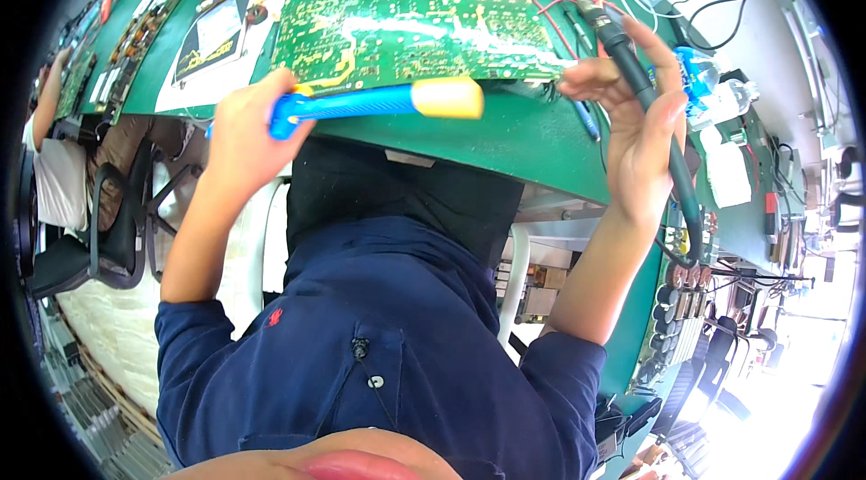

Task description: The person solders components onto a large green circuit board using a soldering iron and desoldering pump, then removes a smaller circuit board and positions it near a stack of components.

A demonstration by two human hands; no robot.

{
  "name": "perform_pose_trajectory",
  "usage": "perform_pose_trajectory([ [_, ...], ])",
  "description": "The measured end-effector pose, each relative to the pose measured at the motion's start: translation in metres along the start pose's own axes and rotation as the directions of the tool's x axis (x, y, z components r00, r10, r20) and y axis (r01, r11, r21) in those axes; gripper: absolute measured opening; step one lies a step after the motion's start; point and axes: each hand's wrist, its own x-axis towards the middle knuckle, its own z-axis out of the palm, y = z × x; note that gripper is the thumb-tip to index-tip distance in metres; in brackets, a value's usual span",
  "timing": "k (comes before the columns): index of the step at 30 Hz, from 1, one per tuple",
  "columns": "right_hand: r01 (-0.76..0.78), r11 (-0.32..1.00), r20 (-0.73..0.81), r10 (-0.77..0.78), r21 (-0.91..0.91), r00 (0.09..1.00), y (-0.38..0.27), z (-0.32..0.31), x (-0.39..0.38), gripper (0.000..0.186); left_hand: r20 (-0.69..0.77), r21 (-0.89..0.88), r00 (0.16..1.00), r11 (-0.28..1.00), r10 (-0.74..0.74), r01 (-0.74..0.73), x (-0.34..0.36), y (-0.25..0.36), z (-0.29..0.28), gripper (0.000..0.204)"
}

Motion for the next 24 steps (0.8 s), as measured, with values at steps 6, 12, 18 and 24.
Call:
perform_pose_trajectory([
  [6, -0.111, 0.957, -0.343, 0.014, -0.266, 0.939, 0.037, -0.040, 0.053, 0.051, -0.113, -0.209, 0.925, 0.919, -0.362, 0.334, -0.002, -0.039, -0.028, 0.021],
  [12, -0.310, 0.854, -0.284, 0.201, -0.419, 0.938, 0.080, -0.058, 0.134, 0.041, 0.006, -0.443, 0.884, 0.791, -0.467, 0.421, -0.006, -0.086, -0.050, 0.028],
  [18, -0.512, 0.843, -0.298, 0.452, -0.167, 0.841, 0.174, -0.073, 0.217, 0.043, 0.011, -0.540, 0.843, 0.706, -0.538, 0.457, -0.004, -0.106, -0.047, 0.034],
  [24, -0.461, 0.840, -0.371, 0.346, -0.286, 0.861, 0.250, -0.072, 0.276, 0.039, 0.061, -0.527, 0.778, 0.641, -0.626, 0.558, -0.009, -0.115, -0.035, 0.034],
])
